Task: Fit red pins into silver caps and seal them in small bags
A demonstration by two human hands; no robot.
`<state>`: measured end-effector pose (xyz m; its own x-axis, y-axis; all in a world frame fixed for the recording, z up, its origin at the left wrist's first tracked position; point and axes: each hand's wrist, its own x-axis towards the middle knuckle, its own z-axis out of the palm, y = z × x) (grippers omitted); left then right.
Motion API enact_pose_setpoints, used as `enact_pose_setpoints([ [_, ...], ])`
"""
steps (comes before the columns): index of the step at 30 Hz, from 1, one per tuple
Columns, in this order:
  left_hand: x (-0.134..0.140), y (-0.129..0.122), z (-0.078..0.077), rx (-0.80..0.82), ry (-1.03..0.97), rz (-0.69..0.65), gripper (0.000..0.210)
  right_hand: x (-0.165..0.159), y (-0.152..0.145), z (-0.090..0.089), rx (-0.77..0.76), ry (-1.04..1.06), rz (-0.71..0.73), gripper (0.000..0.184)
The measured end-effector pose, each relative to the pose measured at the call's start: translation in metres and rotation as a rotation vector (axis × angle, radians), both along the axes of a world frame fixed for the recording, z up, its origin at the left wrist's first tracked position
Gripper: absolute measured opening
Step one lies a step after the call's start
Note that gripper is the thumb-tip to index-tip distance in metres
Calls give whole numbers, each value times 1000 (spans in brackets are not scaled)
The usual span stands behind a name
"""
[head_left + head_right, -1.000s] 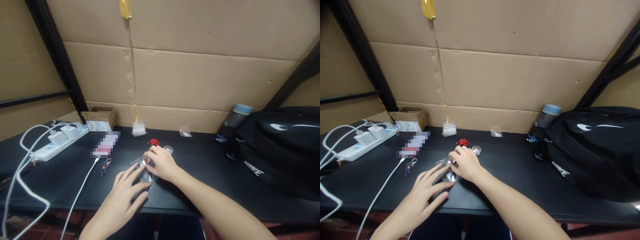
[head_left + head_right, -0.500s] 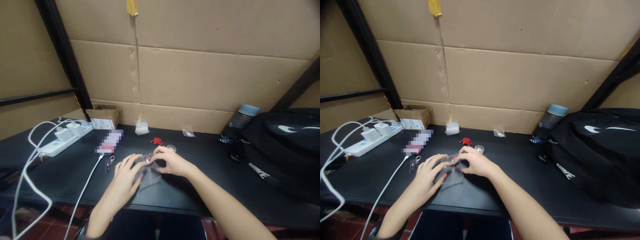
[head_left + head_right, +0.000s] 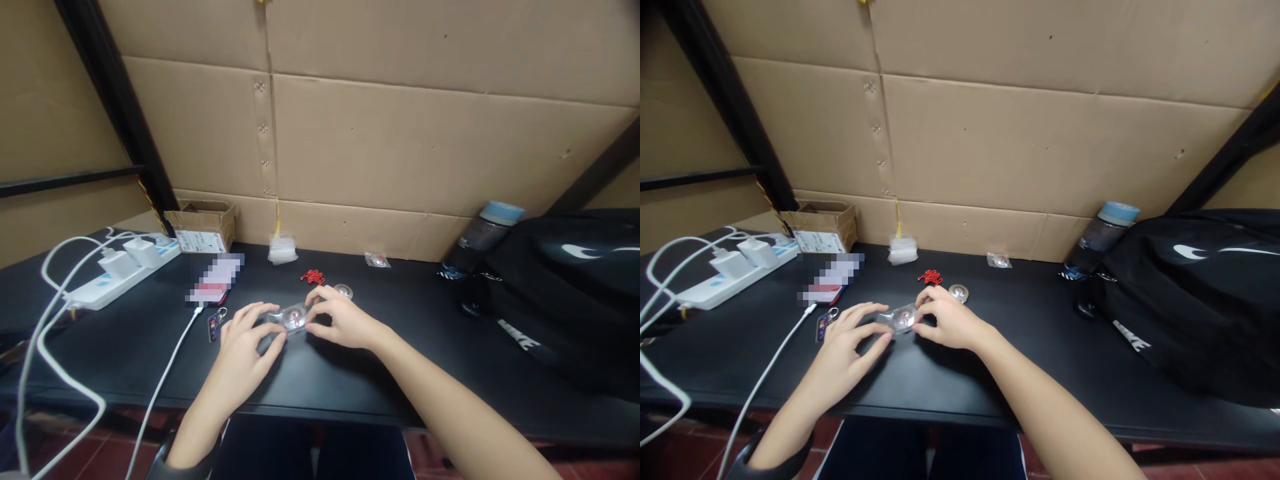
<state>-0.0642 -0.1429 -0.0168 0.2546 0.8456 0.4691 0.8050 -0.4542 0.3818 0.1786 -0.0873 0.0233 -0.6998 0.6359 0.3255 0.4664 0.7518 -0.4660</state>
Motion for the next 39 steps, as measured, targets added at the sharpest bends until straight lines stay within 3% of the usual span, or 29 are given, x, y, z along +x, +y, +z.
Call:
enact_pose_setpoints([
  [3, -1, 2, -1, -4, -95, 90, 19, -2, -1, -2, 8, 28, -95, 13],
  [7, 1, 3, -3, 61, -107, 217, 30, -5, -1, -2, 75, 65, -231, 40],
  [13, 6, 1, -6, 142, 80, 123, 25, -10, -4, -3, 136, -80, -50, 24],
  [17, 7, -1, -10, 72, 144, 46, 32, -14, -4, -8, 99, -159, -49, 37],
  [23, 7, -1, -11, 40, 107, 67, 32, -14, -3, -6, 5, -101, -85, 33],
  [29, 1, 1, -8, -69, -80, 130, 33, -6, -4, 3, -170, 53, -49, 14],
  [34, -2, 3, -7, -140, -181, 108, 40, -5, -1, -3, -169, 99, -86, 38],
  [39, 0, 3, -6, -150, -211, 103, 40, -7, 1, -10, -316, 210, -65, 42],
])
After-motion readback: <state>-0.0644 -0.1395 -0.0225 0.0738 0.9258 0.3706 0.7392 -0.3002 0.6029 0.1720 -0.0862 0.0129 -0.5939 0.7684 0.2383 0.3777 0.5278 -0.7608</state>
